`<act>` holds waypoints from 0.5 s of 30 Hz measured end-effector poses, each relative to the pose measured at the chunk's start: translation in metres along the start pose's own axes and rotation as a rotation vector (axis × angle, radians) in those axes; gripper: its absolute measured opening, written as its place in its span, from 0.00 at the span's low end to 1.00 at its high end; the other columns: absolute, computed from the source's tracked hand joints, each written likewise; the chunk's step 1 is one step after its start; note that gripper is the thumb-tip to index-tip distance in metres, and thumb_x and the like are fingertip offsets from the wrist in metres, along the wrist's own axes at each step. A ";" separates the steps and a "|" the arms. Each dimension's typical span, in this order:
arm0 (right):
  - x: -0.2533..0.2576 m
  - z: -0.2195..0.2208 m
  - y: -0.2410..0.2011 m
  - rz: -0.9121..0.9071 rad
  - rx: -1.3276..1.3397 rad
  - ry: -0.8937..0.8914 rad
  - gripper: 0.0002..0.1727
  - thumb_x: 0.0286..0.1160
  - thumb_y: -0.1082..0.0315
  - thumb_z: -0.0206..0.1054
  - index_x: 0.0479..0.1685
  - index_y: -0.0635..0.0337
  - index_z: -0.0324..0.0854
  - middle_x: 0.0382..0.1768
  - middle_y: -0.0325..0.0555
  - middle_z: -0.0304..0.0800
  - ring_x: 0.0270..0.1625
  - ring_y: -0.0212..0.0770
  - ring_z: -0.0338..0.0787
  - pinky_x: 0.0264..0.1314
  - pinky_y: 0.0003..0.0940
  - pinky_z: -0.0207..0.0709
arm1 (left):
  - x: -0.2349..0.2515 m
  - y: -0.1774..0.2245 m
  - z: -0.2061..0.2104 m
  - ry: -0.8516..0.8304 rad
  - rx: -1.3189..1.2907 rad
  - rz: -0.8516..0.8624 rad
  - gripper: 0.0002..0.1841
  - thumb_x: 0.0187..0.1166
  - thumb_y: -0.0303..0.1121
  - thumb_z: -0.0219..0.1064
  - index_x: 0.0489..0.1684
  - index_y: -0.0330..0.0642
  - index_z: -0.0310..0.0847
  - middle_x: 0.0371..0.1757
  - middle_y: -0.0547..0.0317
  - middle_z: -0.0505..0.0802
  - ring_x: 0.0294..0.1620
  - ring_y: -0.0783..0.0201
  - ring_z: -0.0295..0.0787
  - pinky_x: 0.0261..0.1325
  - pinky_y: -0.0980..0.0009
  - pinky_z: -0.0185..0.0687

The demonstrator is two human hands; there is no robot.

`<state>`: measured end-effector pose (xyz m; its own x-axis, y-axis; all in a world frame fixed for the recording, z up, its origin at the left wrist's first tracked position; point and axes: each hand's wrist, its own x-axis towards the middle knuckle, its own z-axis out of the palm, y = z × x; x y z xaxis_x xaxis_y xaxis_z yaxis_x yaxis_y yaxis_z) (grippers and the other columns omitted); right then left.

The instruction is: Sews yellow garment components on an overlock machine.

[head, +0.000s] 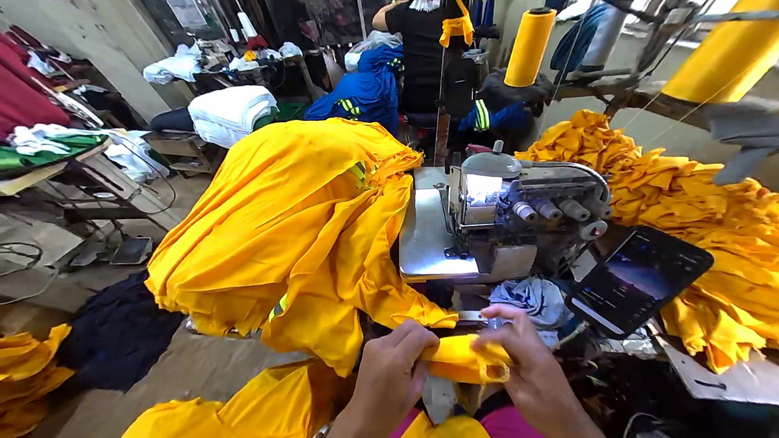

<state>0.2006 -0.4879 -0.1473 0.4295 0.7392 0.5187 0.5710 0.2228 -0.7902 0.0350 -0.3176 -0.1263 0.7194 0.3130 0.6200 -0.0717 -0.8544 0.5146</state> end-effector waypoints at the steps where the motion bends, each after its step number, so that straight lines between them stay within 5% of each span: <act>1: 0.000 0.002 -0.001 -0.061 0.001 -0.033 0.05 0.80 0.62 0.66 0.37 0.43 0.87 0.66 0.38 0.81 0.54 0.23 0.84 0.52 0.20 0.82 | -0.001 -0.001 -0.001 -0.011 0.000 -0.005 0.06 0.78 0.27 0.65 0.41 0.47 0.88 0.39 0.61 0.92 0.38 0.73 0.90 0.38 0.78 0.87; 3: -0.001 0.002 -0.003 -0.097 0.043 -0.024 0.06 0.79 0.60 0.68 0.32 0.44 0.83 0.63 0.35 0.82 0.54 0.21 0.83 0.53 0.17 0.82 | -0.004 -0.004 -0.003 -0.042 -0.016 -0.029 0.08 0.74 0.25 0.64 0.41 0.47 0.89 0.37 0.61 0.92 0.38 0.71 0.90 0.39 0.76 0.88; 4: -0.003 0.001 -0.003 -0.039 0.030 0.002 0.02 0.78 0.60 0.70 0.41 0.43 0.85 0.62 0.34 0.82 0.54 0.22 0.84 0.53 0.18 0.83 | -0.008 -0.006 -0.004 -0.060 -0.040 -0.048 0.08 0.73 0.26 0.65 0.41 0.46 0.90 0.37 0.62 0.93 0.38 0.72 0.91 0.42 0.76 0.88; 6: -0.006 0.003 0.001 0.072 -0.086 0.030 0.16 0.66 0.69 0.71 0.55 0.49 0.90 0.55 0.41 0.86 0.46 0.26 0.87 0.44 0.22 0.86 | -0.018 -0.010 -0.003 -0.083 -0.086 -0.086 0.07 0.81 0.36 0.68 0.42 0.45 0.91 0.36 0.63 0.93 0.39 0.74 0.91 0.46 0.78 0.88; 10: -0.011 0.015 0.009 0.096 -0.335 -0.093 0.09 0.73 0.64 0.70 0.42 0.51 0.95 0.36 0.39 0.93 0.42 0.31 0.92 0.47 0.27 0.87 | -0.037 -0.020 0.008 -0.032 0.014 -0.209 0.13 0.85 0.42 0.64 0.39 0.48 0.93 0.40 0.64 0.94 0.38 0.75 0.90 0.41 0.76 0.89; 15: 0.003 0.024 0.007 0.100 -0.415 -0.187 0.15 0.81 0.54 0.64 0.40 0.51 0.95 0.33 0.38 0.93 0.38 0.33 0.93 0.44 0.30 0.88 | -0.032 -0.023 -0.007 -0.083 0.086 -0.369 0.12 0.81 0.43 0.65 0.37 0.48 0.93 0.44 0.66 0.94 0.40 0.74 0.90 0.42 0.73 0.89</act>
<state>0.1889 -0.4692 -0.1588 0.3851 0.8543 0.3491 0.7812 -0.1003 -0.6162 0.0089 -0.3056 -0.1539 0.7397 0.5743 0.3507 0.2579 -0.7233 0.6405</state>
